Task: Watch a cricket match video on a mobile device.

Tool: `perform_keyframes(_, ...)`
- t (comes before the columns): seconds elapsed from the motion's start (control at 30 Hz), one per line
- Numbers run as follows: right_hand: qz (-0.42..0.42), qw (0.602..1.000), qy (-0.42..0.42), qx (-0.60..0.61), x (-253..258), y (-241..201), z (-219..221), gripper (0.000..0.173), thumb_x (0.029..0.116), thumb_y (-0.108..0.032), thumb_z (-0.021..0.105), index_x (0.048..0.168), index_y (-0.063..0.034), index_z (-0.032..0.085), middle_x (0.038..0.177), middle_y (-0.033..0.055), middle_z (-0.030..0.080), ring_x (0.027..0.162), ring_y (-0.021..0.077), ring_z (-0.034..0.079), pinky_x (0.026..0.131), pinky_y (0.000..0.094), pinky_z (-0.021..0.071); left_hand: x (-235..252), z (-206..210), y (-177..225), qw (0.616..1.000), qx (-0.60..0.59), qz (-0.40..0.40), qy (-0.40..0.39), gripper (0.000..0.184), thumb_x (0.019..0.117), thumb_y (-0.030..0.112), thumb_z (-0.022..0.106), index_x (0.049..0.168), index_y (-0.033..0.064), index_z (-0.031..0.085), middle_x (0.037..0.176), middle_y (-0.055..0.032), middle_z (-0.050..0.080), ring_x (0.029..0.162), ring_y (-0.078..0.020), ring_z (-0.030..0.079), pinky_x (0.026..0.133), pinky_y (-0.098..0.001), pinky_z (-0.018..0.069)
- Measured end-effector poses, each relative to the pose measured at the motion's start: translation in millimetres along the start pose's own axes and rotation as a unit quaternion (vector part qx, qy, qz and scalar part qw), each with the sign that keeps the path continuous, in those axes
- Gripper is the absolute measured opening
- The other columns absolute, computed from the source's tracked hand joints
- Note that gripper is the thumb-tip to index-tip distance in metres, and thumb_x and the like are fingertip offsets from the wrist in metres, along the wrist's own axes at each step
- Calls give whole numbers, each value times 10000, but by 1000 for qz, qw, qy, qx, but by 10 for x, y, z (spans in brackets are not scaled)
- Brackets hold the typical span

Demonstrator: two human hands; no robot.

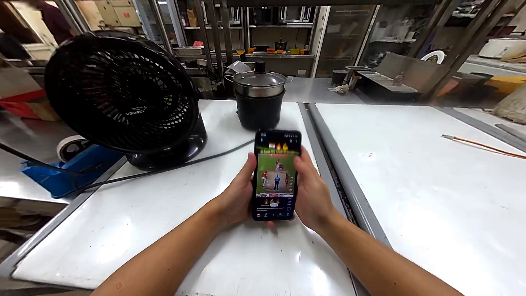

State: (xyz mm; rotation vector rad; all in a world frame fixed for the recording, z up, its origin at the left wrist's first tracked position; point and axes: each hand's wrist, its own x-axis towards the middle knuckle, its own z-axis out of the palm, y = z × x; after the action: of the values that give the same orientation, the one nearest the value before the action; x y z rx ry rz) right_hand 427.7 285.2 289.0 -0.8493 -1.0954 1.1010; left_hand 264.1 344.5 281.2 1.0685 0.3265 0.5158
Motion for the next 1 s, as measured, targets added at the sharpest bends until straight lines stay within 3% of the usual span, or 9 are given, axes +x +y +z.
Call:
perform_keyframes(0.03,7,1000,9,-14,-18,0,2,481,1085,-421,242,1548,-318,322,1274,13,646,1080,150,671,834,368,589,-2,1,-1,1000,-2,-1,-1,873,844,894,289,1309,235,623,1133,-92,727,929,-225,741,633,-384,628)
perform_keyframes(0.1,15,1000,8,-26,-42,-1,-6,485,1080,-472,234,1547,-369,319,1277,-10,644,1052,147,678,785,367,594,-7,-1,-10,1000,-1,-2,0,879,834,900,290,1301,238,629,1129,-90,728,925,-225,743,626,-385,628)
perform_keyframes(0.17,10,1000,1,-12,-35,8,-12,491,1081,-477,234,1551,-358,315,1289,0,639,1074,149,672,814,375,593,-10,-7,-14,1000,-1,-3,1,874,837,898,289,1302,241,631,1134,-89,727,938,-225,740,644,-391,630)
perform_keyframes(0.27,-5,1000,-9,24,5,21,-15,505,1074,-411,244,1557,-279,305,1342,37,597,1183,163,621,955,394,549,-2,-18,-11,1000,1,-1,-7,885,840,898,274,1306,233,626,1143,-99,725,942,-240,741,639,-404,633)
perform_keyframes(0.4,15,1000,11,-15,-49,0,-5,482,1086,-465,229,1552,-369,310,1282,-9,644,1057,141,679,798,362,595,-10,-16,-14,1000,-4,-7,-9,877,833,899,306,1310,235,622,1146,-97,722,939,-238,741,634,-395,630)
perform_keyframes(1.0,11,1000,1,-11,-36,6,-11,521,1074,-506,225,1567,-346,283,1304,3,629,1094,148,662,849,386,583,-10,4,-2,1000,4,-4,-2,876,821,906,315,1287,238,636,1119,-89,732,914,-227,744,617,-386,628)
